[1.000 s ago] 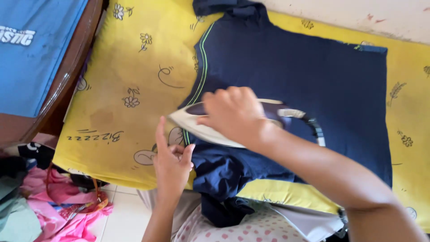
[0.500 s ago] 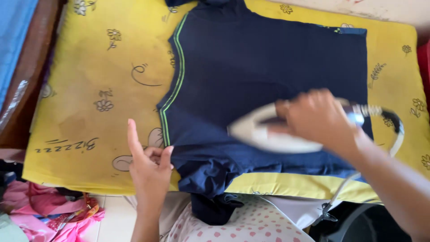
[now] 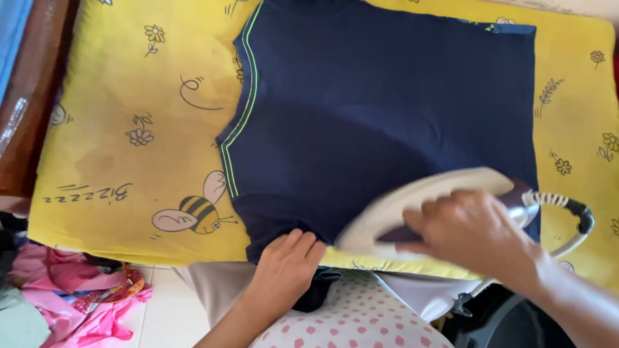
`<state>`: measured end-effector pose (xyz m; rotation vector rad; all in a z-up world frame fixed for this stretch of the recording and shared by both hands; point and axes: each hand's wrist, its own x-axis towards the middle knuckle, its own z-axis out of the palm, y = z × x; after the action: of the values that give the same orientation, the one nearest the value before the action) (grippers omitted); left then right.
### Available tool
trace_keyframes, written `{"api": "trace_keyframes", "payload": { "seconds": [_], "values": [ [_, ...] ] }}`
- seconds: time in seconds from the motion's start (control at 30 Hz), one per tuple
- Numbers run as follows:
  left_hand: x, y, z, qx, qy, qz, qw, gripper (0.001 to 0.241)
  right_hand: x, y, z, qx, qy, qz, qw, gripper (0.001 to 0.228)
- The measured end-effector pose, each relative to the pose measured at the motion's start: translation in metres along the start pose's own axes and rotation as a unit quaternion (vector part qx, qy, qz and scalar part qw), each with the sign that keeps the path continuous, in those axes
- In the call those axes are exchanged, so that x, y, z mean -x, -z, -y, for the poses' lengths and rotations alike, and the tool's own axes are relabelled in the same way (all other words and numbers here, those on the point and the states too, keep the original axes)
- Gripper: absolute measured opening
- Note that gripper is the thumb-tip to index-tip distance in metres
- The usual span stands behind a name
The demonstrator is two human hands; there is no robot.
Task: The person irons a dark blue long-sleeved t-shirt with a graphic print on a yellow ironing board. They smooth the fabric with their hands, iron the front and sleeves, flip the shirt to iron the back, and then fold the shirt.
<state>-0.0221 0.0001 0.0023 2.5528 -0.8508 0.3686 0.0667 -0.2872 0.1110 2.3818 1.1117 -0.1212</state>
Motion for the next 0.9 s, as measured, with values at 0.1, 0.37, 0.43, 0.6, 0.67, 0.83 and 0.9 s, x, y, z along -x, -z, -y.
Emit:
{"api": "trace_keyframes", "payload": {
  "seconds": [0.1, 0.37, 0.43, 0.6, 0.67, 0.83, 0.9],
  "values": [
    [-0.007, 0.005, 0.006, 0.029, 0.001, -0.011, 1.0, 0.016, 0.008, -0.005, -0.005, -0.061, -0.044, 0.04, 0.996, 0.061],
    [-0.047, -0.002, 0.088, -0.021, 0.173, -0.058, 0.983, 0.072, -0.102, 0.037, -0.058, -0.108, -0.334, 0.184, 0.918, 0.07],
    [-0.044, -0.018, 0.1, -0.182, 0.297, -0.002, 0.937, 0.092, -0.146, 0.049, -0.06, -0.108, -0.298, 0.162, 0.934, 0.07],
    [-0.04, -0.004, 0.085, -0.18, 0.321, 0.022, 0.93, 0.094, -0.285, 0.049, -0.058, -0.128, -0.237, -0.024, 0.963, 0.062],
    [-0.039, -0.006, 0.089, -0.236, 0.304, -0.004, 0.923, 0.096, -0.33, 0.054, -0.062, -0.1, -0.23, -0.068, 0.966, 0.063],
    [-0.035, -0.011, 0.091, -0.21, 0.319, 0.016, 0.924, 0.098, -0.323, 0.058, -0.069, -0.104, -0.211, -0.03, 0.971, 0.074],
    [-0.034, -0.013, 0.091, -0.209, 0.318, 0.014, 0.925, 0.099, -0.282, 0.054, -0.059, -0.08, -0.192, -0.015, 0.978, 0.073]
  ]
}}
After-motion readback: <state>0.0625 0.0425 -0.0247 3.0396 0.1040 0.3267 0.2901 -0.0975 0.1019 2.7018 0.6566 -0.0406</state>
